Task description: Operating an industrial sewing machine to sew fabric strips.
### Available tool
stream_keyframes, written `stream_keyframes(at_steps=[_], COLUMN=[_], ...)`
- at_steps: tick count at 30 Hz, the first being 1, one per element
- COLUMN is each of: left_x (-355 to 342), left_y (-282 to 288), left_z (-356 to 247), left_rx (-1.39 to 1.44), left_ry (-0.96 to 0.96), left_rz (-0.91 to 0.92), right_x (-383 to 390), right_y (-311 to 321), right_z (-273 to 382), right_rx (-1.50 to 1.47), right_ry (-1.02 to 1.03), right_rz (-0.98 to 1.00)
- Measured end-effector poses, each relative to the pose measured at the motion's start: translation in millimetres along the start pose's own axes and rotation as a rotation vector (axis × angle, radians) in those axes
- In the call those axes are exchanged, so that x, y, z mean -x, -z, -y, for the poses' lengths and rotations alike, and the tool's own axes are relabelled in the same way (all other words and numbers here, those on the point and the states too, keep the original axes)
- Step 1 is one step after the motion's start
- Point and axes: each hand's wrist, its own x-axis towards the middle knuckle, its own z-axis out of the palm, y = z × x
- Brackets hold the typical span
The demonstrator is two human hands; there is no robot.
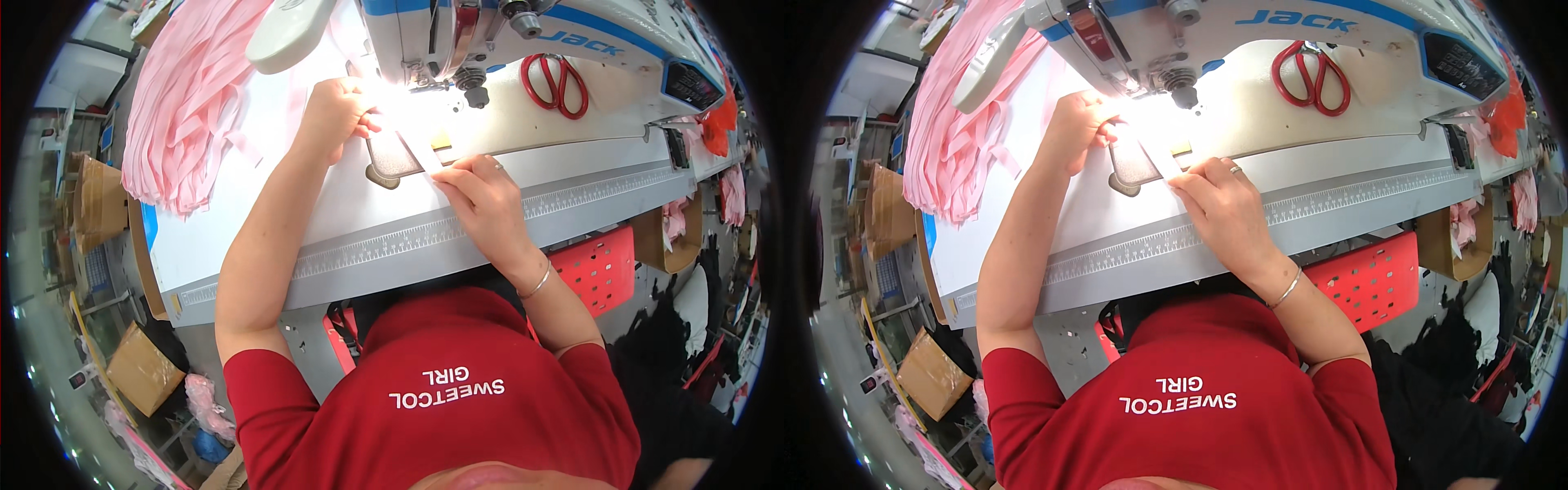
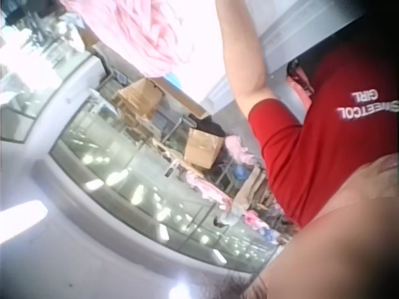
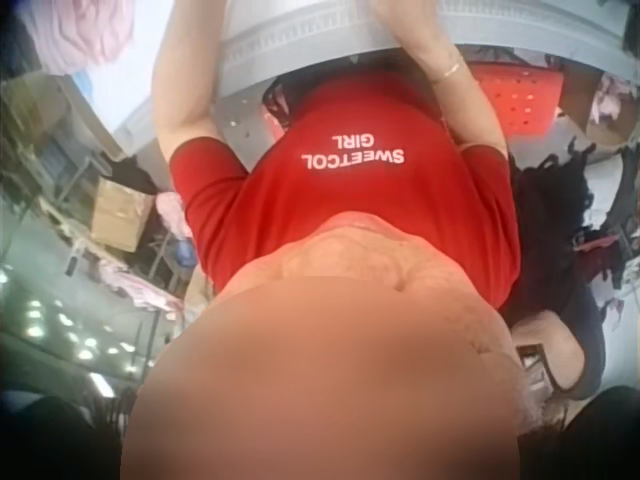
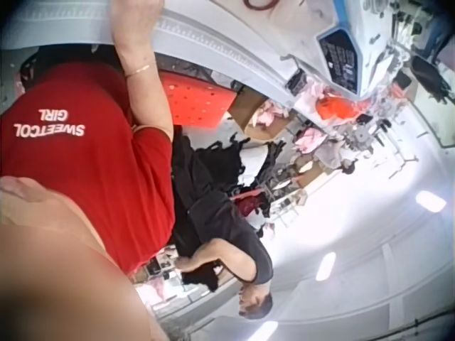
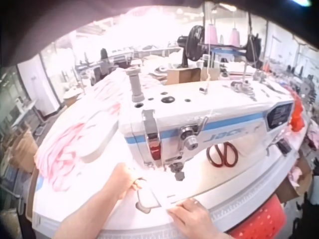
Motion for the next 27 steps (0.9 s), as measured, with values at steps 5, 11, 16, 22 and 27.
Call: stream_keyframes(at_steps=[5, 11, 16, 22, 27], left_x=[0, -3, -11, -27, -21], left_y=[1, 2, 4, 11, 6], left_z=[-4, -3, 2, 9, -2], left_rx=[-0.017, -0.007, 0.010, 0.091, 0.097], left_ry=[0.024, 0.023, 0.042, 0.028, -0.011], left_rz=[-0.001, 0.019, -0.037, -0.105, -0.078], right_x=[-1, -3, -2, 0, -1], right_y=[0, 0, 1, 0, 2], right_z=[0, -1, 1, 2, 1], right_rx=[0.000, 0.004, 0.015, 0.015, 0.023], right_ry=[0.012, 0.043, 0.030, 0.035, 0.041], right_rz=[0.006, -0.017, -0.004, 0.020, 0.020])
